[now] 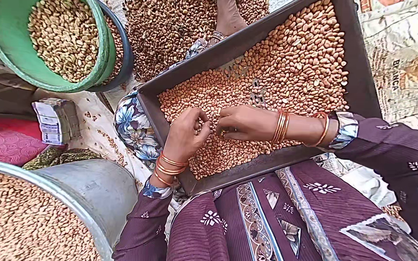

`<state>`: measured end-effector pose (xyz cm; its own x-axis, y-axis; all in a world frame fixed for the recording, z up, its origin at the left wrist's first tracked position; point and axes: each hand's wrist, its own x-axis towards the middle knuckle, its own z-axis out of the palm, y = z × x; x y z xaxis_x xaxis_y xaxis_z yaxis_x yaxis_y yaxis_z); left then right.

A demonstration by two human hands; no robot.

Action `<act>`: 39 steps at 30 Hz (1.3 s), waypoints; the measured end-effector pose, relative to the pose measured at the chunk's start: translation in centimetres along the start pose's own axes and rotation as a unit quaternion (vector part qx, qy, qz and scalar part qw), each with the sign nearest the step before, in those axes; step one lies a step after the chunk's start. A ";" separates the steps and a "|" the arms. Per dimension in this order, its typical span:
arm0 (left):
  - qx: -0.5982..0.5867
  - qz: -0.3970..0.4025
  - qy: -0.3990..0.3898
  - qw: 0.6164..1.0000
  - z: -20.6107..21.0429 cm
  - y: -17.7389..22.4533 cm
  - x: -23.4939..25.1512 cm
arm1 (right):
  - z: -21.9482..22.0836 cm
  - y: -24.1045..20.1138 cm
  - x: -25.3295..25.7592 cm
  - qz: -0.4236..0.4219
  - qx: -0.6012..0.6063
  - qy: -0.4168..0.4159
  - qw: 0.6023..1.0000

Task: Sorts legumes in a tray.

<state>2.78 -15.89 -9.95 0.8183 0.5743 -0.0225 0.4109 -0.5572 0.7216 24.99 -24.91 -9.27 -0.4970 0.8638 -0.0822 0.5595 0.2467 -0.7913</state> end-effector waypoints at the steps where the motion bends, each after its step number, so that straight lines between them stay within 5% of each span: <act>1: -0.088 -0.024 0.024 0.996 -0.7 -0.1 -0.1 | 0.6 -0.1 0.2 -0.007 -0.018 0.002 1.000; 5: -0.353 -0.060 0.029 0.933 -2.9 -1.0 -1.4 | 1.8 -0.3 0.4 -0.022 -0.093 0.017 0.995; 9: -0.059 -0.030 -0.022 0.998 -3.1 -0.4 -2.6 | 2.0 -0.9 0.5 0.000 -0.144 0.007 0.990; 12: 0.113 0.011 -0.086 0.990 -2.0 -0.4 -3.0 | 1.9 -0.7 0.5 0.004 -0.131 0.000 0.991; 18: 0.190 0.025 -0.099 0.977 -0.8 -0.5 -3.2 | 1.3 -0.5 0.5 0.027 -0.076 -0.013 0.997; 21: 0.101 0.011 -0.038 0.994 -1.5 -0.5 -3.2 | -0.5 -0.4 1.1 0.091 -0.016 -0.070 0.993; 23: -0.099 -0.045 0.048 0.993 -3.2 -0.3 -2.7 | -2.1 -0.9 1.9 0.140 -0.018 -0.089 0.986; 27: -0.483 -0.135 0.109 0.858 -5.6 0.0 -1.3 | -4.1 -4.0 3.4 0.078 -0.144 0.026 0.986; 30: -0.562 -0.220 0.070 0.794 -4.3 1.9 -0.7 | -3.3 -7.1 4.8 -0.010 -0.166 0.114 0.979; 34: -0.647 -0.283 0.021 0.708 -1.5 3.5 -1.2 | -1.5 -8.5 3.7 -0.041 -0.169 0.094 0.980; 36: -0.601 -0.294 -0.024 0.742 -0.7 2.7 -1.3 | -2.5 -7.0 2.0 -0.026 -0.172 0.101 0.979; 39: -0.450 -0.245 -0.053 0.857 -0.9 2.2 -0.8 | -6.3 -3.2 -1.8 0.085 -0.213 0.082 0.970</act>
<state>2.63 -17.06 -7.78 0.6881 0.5226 -0.5034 0.2780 0.4509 0.8482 28.32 -24.52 -2.79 -0.2803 0.9577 -0.0650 0.8651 0.2227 -0.4495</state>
